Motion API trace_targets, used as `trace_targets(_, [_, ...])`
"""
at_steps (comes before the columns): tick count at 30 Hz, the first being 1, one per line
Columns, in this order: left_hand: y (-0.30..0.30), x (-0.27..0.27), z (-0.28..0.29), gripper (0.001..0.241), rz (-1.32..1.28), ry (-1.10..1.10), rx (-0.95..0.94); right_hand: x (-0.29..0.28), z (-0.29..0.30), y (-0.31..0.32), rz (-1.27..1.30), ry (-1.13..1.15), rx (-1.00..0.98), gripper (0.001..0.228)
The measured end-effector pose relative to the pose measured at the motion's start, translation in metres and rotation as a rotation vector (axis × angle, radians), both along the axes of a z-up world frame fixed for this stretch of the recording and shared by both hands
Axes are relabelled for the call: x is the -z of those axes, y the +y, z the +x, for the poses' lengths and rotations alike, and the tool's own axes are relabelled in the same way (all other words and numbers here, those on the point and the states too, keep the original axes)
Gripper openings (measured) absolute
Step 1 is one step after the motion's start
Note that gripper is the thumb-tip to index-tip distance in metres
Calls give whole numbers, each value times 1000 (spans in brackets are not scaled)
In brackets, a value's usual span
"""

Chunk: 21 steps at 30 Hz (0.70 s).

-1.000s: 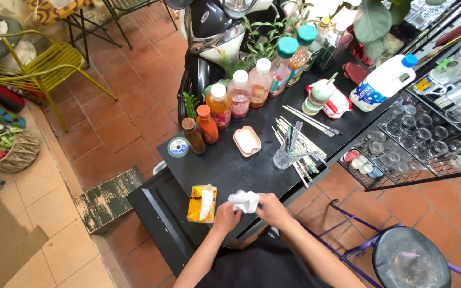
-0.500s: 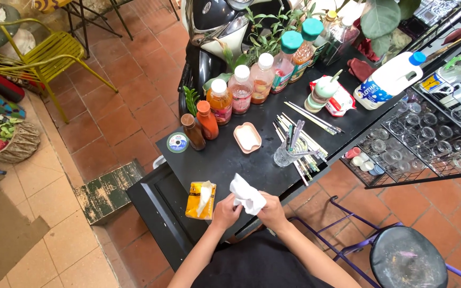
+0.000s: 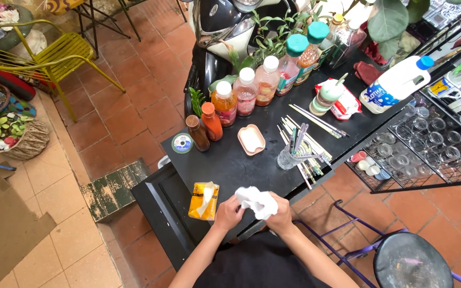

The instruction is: Wiping and cleaning reusable straws with a napkin at a counter.

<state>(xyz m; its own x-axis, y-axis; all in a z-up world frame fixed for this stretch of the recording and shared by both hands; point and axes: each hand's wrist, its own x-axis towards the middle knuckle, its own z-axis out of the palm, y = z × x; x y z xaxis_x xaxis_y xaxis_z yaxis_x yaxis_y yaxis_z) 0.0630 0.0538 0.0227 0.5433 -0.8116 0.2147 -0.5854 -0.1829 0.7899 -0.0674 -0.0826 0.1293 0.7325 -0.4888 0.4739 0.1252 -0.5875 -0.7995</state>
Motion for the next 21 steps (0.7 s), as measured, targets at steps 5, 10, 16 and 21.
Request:
trace_targets(5, [-2,13,2,15,-19,-33,-12,46,1,-4,97,65,23,21])
trace_targets(10, [-2,26,4,19,32,27,-2,106,3,-9,110,196,24,27])
trace_targets(16, [-3,40,4,17,-23,-44,4,80,3,-6,228,659,36,17])
trace_targets(21, [-3,37,3,6,12,-58,-7,17,1,-6,-4,-29,-42,21])
